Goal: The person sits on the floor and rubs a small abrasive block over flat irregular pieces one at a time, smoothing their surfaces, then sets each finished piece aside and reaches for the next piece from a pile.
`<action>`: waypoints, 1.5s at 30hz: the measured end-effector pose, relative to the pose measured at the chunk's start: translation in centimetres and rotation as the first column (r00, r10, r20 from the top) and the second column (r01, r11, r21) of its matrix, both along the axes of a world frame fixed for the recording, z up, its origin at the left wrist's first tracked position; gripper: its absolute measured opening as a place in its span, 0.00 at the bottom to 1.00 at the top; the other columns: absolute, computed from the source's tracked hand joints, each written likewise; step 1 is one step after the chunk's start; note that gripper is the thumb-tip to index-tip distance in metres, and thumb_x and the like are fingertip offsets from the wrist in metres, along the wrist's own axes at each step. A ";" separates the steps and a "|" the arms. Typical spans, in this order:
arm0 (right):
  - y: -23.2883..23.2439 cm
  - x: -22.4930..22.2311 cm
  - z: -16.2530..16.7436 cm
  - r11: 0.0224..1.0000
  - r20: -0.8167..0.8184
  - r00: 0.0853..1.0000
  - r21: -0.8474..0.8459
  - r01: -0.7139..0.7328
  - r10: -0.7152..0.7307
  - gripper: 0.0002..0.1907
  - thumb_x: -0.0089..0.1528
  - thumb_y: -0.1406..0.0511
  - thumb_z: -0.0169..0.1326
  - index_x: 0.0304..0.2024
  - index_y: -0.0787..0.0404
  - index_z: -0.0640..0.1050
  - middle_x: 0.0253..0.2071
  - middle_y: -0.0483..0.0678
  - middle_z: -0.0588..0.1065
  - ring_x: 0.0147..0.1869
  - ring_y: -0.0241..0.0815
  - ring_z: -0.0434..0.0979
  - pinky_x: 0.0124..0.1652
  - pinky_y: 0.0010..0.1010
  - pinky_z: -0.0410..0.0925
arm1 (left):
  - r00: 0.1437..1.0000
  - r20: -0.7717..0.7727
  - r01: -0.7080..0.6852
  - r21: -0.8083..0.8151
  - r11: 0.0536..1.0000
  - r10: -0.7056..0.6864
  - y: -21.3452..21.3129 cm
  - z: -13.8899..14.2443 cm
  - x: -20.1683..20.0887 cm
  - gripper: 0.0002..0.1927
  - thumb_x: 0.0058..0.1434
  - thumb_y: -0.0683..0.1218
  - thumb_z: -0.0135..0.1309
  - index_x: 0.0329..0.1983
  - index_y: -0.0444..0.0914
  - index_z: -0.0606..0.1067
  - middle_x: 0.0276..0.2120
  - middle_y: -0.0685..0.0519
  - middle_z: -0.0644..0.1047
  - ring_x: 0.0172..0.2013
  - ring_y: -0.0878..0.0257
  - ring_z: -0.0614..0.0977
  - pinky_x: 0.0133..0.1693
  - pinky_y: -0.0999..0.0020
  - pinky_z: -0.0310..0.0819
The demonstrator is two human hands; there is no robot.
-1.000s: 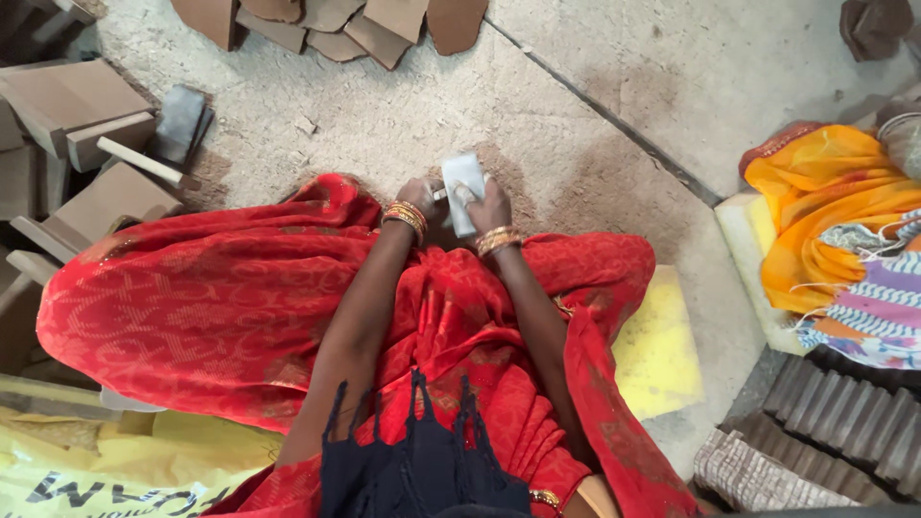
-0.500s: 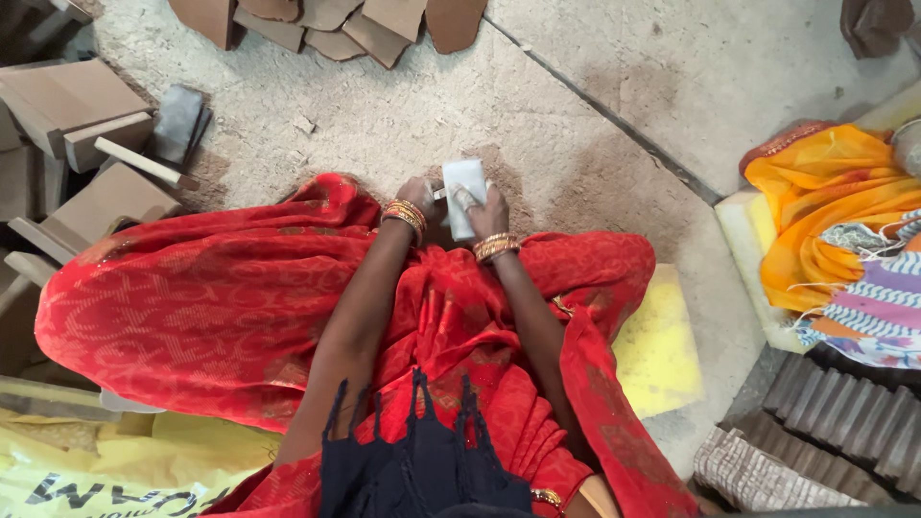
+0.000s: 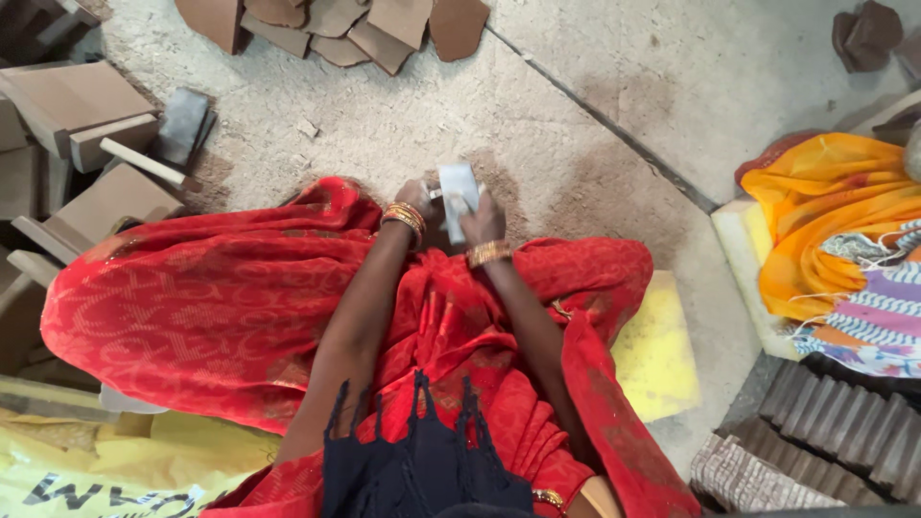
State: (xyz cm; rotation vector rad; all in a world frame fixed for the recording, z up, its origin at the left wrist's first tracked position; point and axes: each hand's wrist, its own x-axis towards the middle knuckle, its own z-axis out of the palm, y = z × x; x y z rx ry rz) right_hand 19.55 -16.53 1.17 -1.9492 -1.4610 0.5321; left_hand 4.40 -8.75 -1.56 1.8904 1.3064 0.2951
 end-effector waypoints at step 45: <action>0.2 0.5 1.4 0.965 -0.381 0.904 -0.243 0.103 -0.192 0.20 0.57 0.53 0.64 0.40 0.62 0.81 0.33 0.52 0.82 0.31 0.44 0.84 0.31 0.36 0.77 | 0.993 -0.115 -0.029 -0.060 0.998 0.022 -0.4 -0.9 1.0 0.12 0.54 0.50 0.59 0.39 0.41 0.83 0.36 0.36 0.81 0.41 0.41 0.83 0.44 0.50 0.80</action>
